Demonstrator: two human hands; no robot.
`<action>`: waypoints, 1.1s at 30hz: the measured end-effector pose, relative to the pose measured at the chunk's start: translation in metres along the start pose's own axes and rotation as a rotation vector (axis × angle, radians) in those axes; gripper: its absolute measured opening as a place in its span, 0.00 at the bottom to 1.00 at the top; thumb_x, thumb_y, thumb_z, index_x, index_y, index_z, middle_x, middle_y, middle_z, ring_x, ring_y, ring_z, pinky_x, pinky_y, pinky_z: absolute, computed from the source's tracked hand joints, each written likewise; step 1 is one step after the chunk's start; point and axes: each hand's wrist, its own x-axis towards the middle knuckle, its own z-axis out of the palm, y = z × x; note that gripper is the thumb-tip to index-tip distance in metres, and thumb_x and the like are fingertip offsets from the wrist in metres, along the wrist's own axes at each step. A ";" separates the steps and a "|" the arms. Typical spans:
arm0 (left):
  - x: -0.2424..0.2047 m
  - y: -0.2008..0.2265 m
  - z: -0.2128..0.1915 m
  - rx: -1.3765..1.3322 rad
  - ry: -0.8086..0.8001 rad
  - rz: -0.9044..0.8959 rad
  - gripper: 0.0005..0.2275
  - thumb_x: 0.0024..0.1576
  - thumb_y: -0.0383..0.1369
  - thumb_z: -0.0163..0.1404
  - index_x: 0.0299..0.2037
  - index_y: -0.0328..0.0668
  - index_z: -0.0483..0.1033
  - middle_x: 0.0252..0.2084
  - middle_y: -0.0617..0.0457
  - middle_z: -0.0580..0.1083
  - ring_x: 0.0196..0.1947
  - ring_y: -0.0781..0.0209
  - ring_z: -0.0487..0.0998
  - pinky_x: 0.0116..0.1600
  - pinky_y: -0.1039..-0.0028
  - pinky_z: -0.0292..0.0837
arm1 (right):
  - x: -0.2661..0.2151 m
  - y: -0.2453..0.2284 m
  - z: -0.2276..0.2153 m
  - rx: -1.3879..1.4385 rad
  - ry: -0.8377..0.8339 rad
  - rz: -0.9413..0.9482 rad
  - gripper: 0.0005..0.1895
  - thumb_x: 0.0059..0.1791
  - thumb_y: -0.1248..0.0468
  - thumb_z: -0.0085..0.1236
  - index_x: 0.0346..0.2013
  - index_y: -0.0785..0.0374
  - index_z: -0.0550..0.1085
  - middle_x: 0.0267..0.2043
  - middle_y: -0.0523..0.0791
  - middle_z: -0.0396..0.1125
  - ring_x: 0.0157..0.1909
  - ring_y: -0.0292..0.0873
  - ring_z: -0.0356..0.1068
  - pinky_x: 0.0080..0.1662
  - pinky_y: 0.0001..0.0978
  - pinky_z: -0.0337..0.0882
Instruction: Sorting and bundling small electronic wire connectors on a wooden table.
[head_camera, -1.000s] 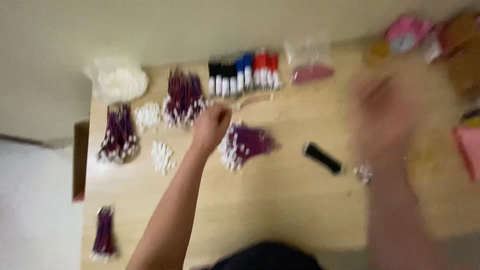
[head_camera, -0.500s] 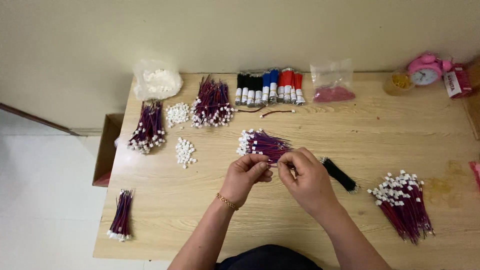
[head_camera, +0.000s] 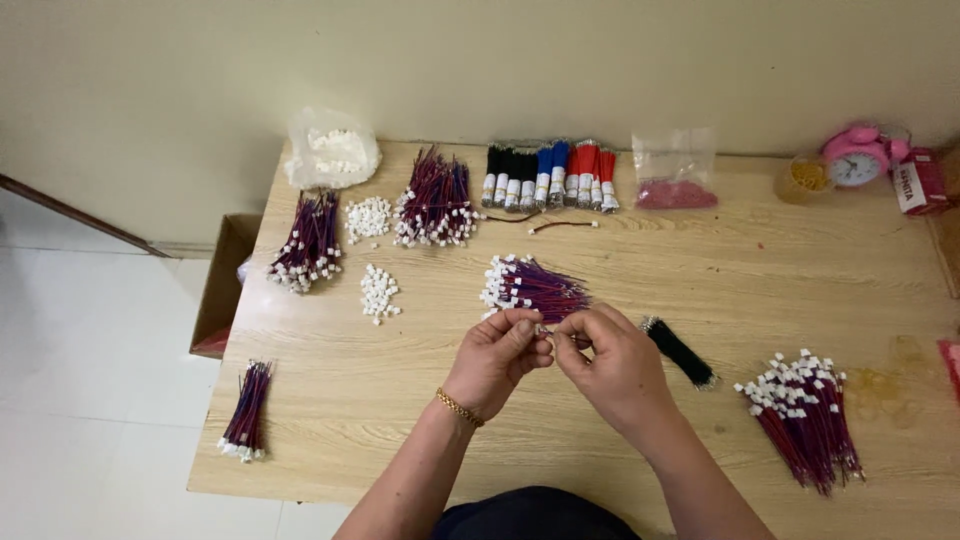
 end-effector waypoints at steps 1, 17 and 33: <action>-0.002 0.000 0.001 0.000 0.002 -0.003 0.08 0.58 0.29 0.51 0.44 0.31 0.74 0.33 0.46 0.76 0.32 0.58 0.82 0.38 0.71 0.82 | -0.001 -0.002 -0.001 0.001 -0.001 0.003 0.03 0.41 0.65 0.61 0.28 0.54 0.74 0.23 0.42 0.66 0.30 0.42 0.72 0.33 0.30 0.72; -0.003 -0.008 -0.005 0.031 -0.002 -0.008 0.08 0.58 0.28 0.50 0.43 0.30 0.74 0.32 0.46 0.75 0.31 0.58 0.81 0.37 0.71 0.83 | 0.001 0.002 -0.003 -0.103 -0.015 -0.182 0.04 0.41 0.66 0.59 0.24 0.53 0.72 0.20 0.42 0.63 0.26 0.45 0.70 0.30 0.34 0.71; -0.002 -0.018 -0.007 0.185 -0.002 0.082 0.07 0.60 0.26 0.48 0.43 0.29 0.73 0.33 0.47 0.73 0.32 0.58 0.80 0.39 0.71 0.82 | -0.001 0.003 -0.005 -0.115 -0.131 0.007 0.02 0.41 0.60 0.59 0.25 0.49 0.74 0.22 0.40 0.65 0.30 0.43 0.72 0.33 0.34 0.72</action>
